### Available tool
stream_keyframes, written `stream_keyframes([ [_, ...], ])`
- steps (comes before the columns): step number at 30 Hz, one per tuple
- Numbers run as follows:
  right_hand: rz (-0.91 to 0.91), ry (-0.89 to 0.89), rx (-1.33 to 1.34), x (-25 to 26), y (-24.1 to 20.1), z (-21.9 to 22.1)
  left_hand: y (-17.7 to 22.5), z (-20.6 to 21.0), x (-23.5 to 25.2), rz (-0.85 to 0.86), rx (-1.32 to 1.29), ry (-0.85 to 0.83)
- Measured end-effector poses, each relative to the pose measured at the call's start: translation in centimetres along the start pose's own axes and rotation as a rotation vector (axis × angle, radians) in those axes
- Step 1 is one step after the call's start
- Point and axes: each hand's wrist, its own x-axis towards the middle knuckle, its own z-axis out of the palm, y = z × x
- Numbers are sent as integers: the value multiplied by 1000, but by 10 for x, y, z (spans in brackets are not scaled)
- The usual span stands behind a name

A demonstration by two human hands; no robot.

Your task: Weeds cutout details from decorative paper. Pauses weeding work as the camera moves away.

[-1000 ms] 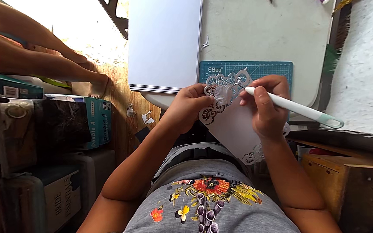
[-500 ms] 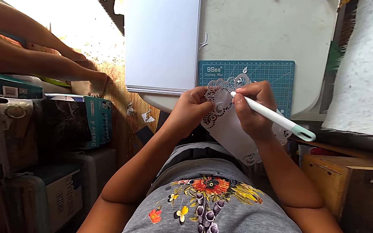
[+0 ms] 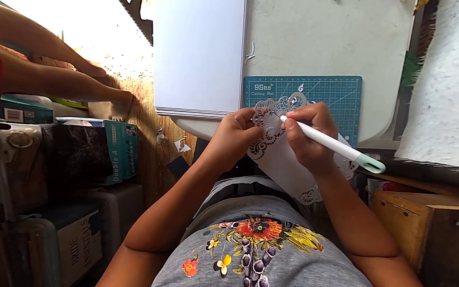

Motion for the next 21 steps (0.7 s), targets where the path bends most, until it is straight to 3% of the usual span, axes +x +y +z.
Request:
stream_keyframes([
  [21,-15,-49,22,-1,1,-2,-1,0,0,8,9,-2],
])
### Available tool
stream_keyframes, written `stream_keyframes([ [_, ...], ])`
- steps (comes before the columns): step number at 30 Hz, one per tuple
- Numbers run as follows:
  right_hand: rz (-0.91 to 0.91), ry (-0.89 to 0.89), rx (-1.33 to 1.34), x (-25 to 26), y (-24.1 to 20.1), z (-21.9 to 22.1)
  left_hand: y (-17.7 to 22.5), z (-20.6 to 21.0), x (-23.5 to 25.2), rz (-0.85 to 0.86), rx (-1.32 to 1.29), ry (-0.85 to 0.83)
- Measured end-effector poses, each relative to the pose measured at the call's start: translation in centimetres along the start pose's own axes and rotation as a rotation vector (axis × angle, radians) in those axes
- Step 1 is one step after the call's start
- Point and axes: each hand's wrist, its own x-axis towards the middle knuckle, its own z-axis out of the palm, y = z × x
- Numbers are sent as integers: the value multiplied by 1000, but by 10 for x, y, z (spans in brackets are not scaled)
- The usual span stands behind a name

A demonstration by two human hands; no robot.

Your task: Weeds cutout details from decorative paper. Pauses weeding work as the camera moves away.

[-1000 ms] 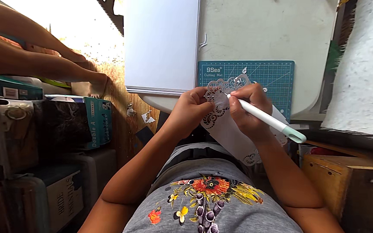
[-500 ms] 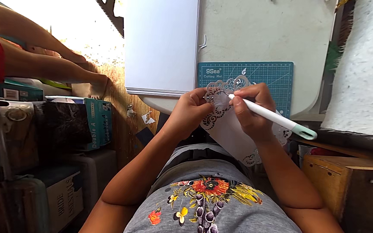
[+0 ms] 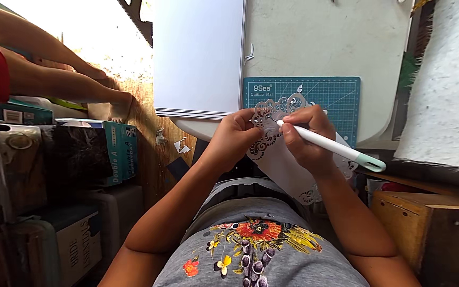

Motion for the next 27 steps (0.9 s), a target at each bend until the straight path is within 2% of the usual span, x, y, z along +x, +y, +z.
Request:
stream_keyframes([
  [27,11,111,30,0,0,0,0,2,1,5,61,3],
])
